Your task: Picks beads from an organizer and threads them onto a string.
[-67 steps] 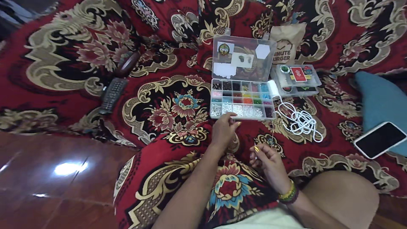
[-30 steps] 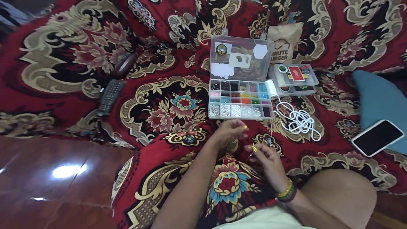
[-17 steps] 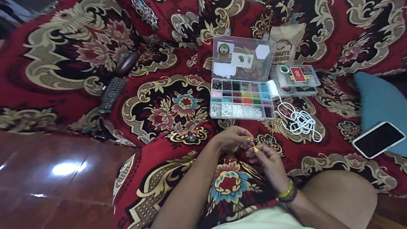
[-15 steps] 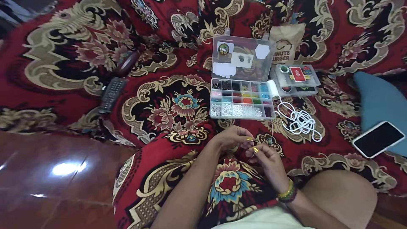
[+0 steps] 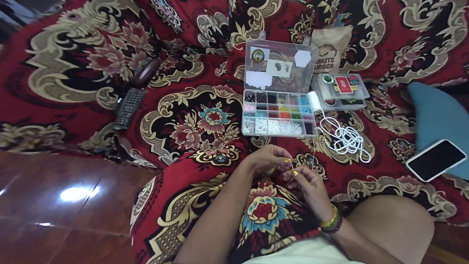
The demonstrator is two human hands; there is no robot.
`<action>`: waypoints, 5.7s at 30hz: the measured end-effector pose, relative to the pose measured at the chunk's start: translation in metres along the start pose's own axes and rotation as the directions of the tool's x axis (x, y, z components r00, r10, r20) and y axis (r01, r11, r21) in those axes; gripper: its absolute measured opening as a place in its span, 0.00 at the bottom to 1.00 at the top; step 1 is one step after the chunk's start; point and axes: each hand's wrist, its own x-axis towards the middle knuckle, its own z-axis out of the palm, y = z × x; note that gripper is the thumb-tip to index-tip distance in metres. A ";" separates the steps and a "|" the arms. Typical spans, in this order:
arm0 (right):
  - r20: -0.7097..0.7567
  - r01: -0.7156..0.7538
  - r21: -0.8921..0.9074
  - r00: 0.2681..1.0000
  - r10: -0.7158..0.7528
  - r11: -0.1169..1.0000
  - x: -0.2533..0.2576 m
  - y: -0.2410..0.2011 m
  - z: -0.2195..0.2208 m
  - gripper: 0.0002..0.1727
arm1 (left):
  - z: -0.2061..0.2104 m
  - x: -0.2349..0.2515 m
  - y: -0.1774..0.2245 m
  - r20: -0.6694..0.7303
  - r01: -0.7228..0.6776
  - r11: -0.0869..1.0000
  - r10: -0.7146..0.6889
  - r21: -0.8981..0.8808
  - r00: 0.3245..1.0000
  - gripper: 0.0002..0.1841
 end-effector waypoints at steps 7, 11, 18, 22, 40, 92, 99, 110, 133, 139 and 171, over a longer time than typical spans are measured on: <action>0.007 0.003 -0.010 1.000 -0.003 1.000 0.000 0.000 -0.001 0.13 | -0.002 0.001 -0.003 0.044 -0.033 0.999 0.033 0.005 0.998 0.07; 0.009 0.009 -0.005 1.000 -0.009 1.000 0.000 0.000 -0.001 0.13 | -0.002 0.001 -0.002 0.036 -0.020 1.000 0.019 0.010 0.999 0.07; 0.012 -0.006 0.001 1.000 0.006 1.000 0.000 0.000 0.000 0.13 | -0.002 0.001 -0.002 0.044 -0.020 1.000 0.019 0.021 0.999 0.07; 0.010 -0.012 -0.003 1.000 0.012 1.000 0.000 -0.001 0.001 0.13 | -0.002 0.000 -0.002 0.052 -0.027 0.999 0.025 0.035 0.998 0.07; -0.009 -0.063 0.012 0.998 0.063 0.998 0.000 -0.005 0.003 0.11 | -0.003 0.003 -0.004 0.111 -0.123 0.987 0.112 0.100 0.988 0.07; -0.036 -0.055 -0.037 0.998 0.054 0.998 0.002 -0.003 -0.001 0.10 | -0.006 0.004 0.010 -0.705 0.471 0.628 0.182 0.620 0.685 0.23; -0.049 -0.022 -0.044 0.999 0.020 0.999 0.002 -0.001 -0.001 0.11 | -0.008 0.005 0.009 -0.696 0.369 0.749 0.168 0.551 0.698 0.17; -0.048 -0.009 0.059 0.999 0.012 0.998 0.001 0.000 -0.001 0.10 | -0.010 0.001 0.003 -0.352 -0.170 0.985 0.169 0.027 0.921 0.03; 0.002 -0.019 0.021 1.000 0.019 1.000 -0.001 -0.002 0.001 0.10 | -0.005 0.001 -0.003 0.032 -0.001 1.000 0.000 0.026 0.999 0.09; 0.006 -0.021 0.024 1.000 0.021 0.999 -0.002 -0.002 0.001 0.09 | -0.002 -0.001 0.002 0.010 0.028 0.998 -0.028 0.063 1.000 0.09; -0.012 -0.011 0.026 1.000 0.011 1.000 -0.001 -0.001 0.001 0.09 | -0.005 -0.001 0.000 0.057 -0.002 1.000 0.002 -0.001 0.998 0.11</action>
